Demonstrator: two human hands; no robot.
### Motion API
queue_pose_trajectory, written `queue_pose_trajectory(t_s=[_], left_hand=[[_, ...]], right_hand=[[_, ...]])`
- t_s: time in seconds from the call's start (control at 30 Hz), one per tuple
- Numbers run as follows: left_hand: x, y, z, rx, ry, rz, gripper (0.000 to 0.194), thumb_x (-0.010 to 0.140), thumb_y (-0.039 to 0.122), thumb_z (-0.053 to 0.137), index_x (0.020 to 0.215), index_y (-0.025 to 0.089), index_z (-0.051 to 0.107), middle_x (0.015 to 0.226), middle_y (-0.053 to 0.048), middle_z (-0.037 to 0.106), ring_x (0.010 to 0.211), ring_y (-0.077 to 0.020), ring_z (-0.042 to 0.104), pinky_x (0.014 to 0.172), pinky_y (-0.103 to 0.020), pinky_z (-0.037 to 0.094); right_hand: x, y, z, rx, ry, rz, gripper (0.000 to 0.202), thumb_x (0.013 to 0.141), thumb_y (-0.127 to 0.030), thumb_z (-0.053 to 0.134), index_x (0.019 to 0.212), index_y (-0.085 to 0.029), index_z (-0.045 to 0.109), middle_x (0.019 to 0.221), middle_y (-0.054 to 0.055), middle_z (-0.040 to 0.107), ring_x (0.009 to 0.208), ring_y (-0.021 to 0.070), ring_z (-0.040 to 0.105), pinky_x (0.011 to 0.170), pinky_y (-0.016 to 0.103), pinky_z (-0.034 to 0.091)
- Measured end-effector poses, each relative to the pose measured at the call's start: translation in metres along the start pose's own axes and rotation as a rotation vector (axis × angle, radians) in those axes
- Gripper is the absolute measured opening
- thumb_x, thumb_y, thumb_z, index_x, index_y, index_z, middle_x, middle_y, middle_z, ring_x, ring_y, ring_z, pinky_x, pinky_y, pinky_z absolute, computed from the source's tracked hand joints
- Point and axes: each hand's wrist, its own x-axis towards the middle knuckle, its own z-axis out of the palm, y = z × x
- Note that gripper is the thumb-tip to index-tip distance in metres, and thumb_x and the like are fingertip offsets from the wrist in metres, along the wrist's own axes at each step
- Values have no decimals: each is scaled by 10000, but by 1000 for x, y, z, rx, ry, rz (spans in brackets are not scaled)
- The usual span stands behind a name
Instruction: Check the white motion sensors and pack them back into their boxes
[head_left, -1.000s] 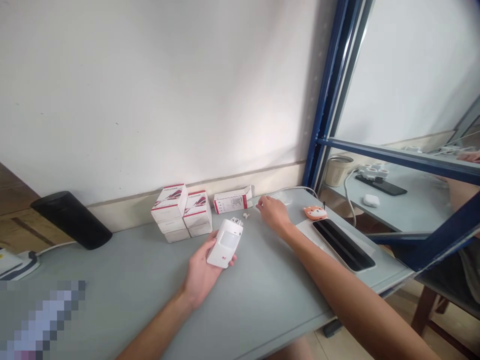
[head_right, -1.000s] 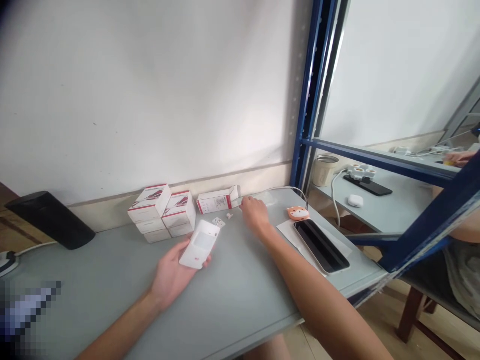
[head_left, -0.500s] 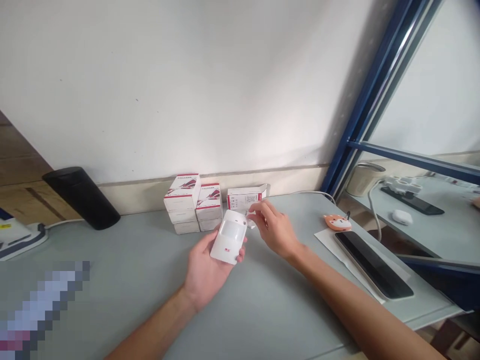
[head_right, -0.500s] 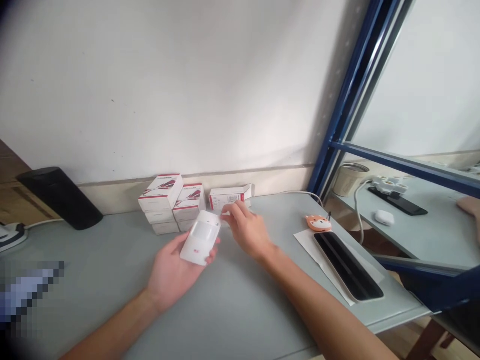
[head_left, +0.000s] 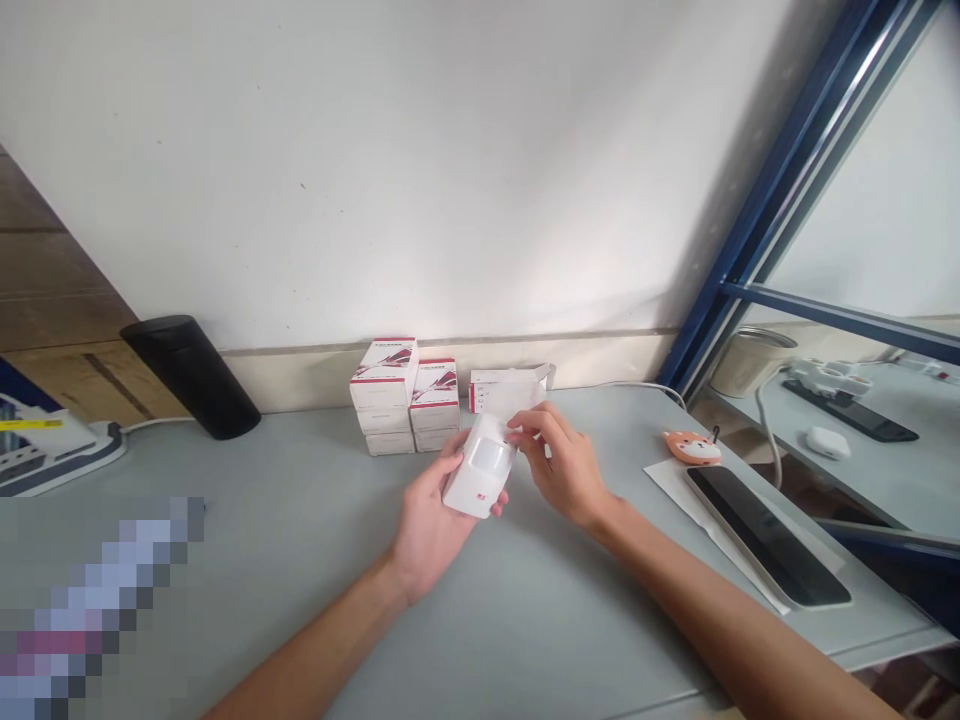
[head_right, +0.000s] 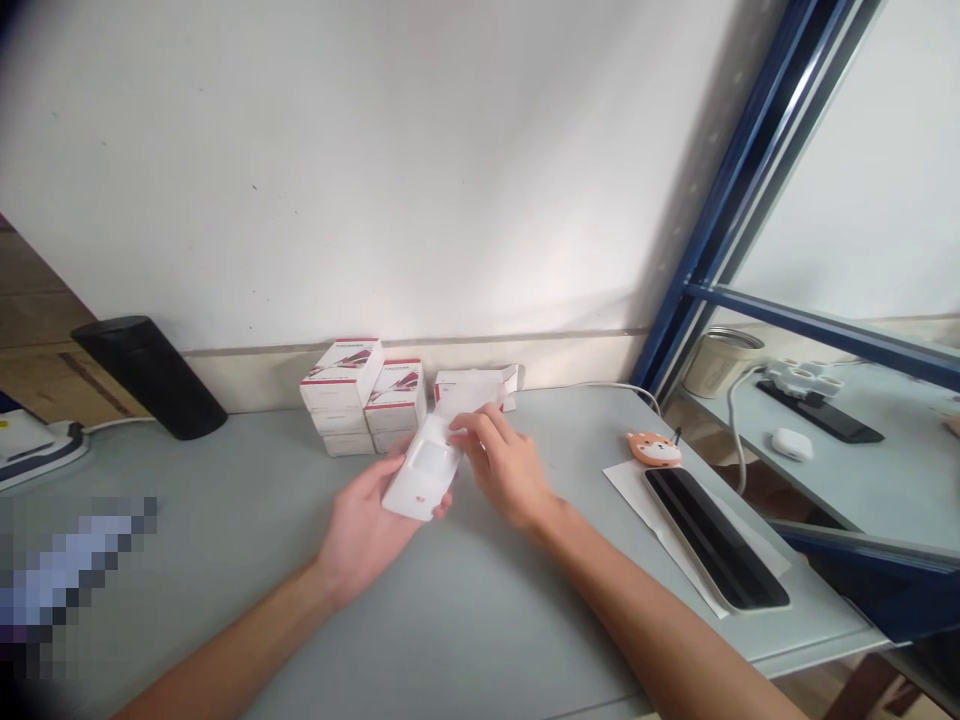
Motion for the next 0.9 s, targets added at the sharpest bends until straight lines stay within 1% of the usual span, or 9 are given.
queue_pose_trajectory(t_s=[0.1, 0.2, 0.33, 0.47, 0.57, 0.67, 0.77, 0.83, 0.9], left_hand=[[-1, 2, 0, 45, 16, 41, 465, 981, 350, 603, 1437, 260, 578, 1073, -94, 726, 810, -242, 684, 792, -392, 509], [-2, 1, -2, 109, 26, 80, 513, 984, 374, 618, 1485, 298, 541, 1111, -91, 731, 851, -249, 695, 808, -392, 526], [-2, 1, -7, 233, 40, 169, 502, 990, 406, 630, 1477, 299, 574, 1131, -89, 725, 910, -257, 675, 826, -385, 540], [-1, 0, -11, 363, 30, 236, 467, 993, 399, 645, 1442, 273, 633, 1266, -100, 699, 998, -252, 631, 840, -353, 537], [0, -2, -12, 404, 19, 209, 465, 992, 402, 645, 1434, 255, 647, 1314, -109, 691, 1014, -256, 622, 844, -352, 529], [1, -5, -11, 364, 30, 161, 429, 986, 392, 657, 1387, 242, 663, 1268, -114, 709, 980, -253, 630, 841, -360, 523], [2, -4, -8, 238, 56, 121, 354, 990, 365, 630, 1320, 243, 658, 1190, -98, 717, 954, -246, 638, 809, -361, 525], [2, -1, -6, 136, 69, 123, 278, 984, 338, 612, 1232, 225, 667, 1138, -91, 715, 941, -239, 640, 795, -358, 524], [3, 2, -5, 40, 85, 136, 212, 971, 317, 608, 1138, 203, 673, 1135, -94, 713, 921, -235, 648, 790, -365, 525]], right_hand=[[-1, -4, 0, 65, -10, 48, 188, 1066, -340, 462, 1106, -289, 638, 1007, 44, 666, 741, 160, 623, 606, 275, 423], [0, -9, 0, 214, -8, 125, 185, 1054, -361, 501, 1174, -306, 630, 952, 26, 645, 750, 171, 642, 650, 302, 491], [1, -17, 0, 326, -10, 169, 209, 1059, -395, 525, 1188, -303, 661, 990, 40, 680, 744, 175, 636, 682, 332, 522], [-1, -21, 1, 297, 75, 132, 189, 1059, -380, 536, 1067, -278, 695, 1021, 63, 683, 793, 185, 634, 662, 327, 514], [-3, -21, 0, 266, 77, 51, 165, 1061, -350, 540, 1063, -281, 690, 1034, 64, 663, 750, 170, 611, 659, 330, 511], [-5, -22, 0, 234, -13, -27, 169, 1070, -327, 520, 1072, -281, 683, 1061, 67, 647, 716, 152, 584, 661, 330, 509], [-6, -23, -1, 213, -82, -64, 163, 1066, -309, 520, 1074, -273, 679, 1079, 66, 652, 718, 144, 584, 664, 326, 495], [-5, -25, 0, 254, -112, -25, 167, 1067, -334, 524, 1070, -271, 678, 1056, 58, 665, 735, 149, 598, 672, 327, 490], [-5, -27, 2, 371, -125, 96, 197, 1073, -404, 518, 1065, -268, 661, 1017, 48, 675, 754, 157, 614, 672, 323, 491]])
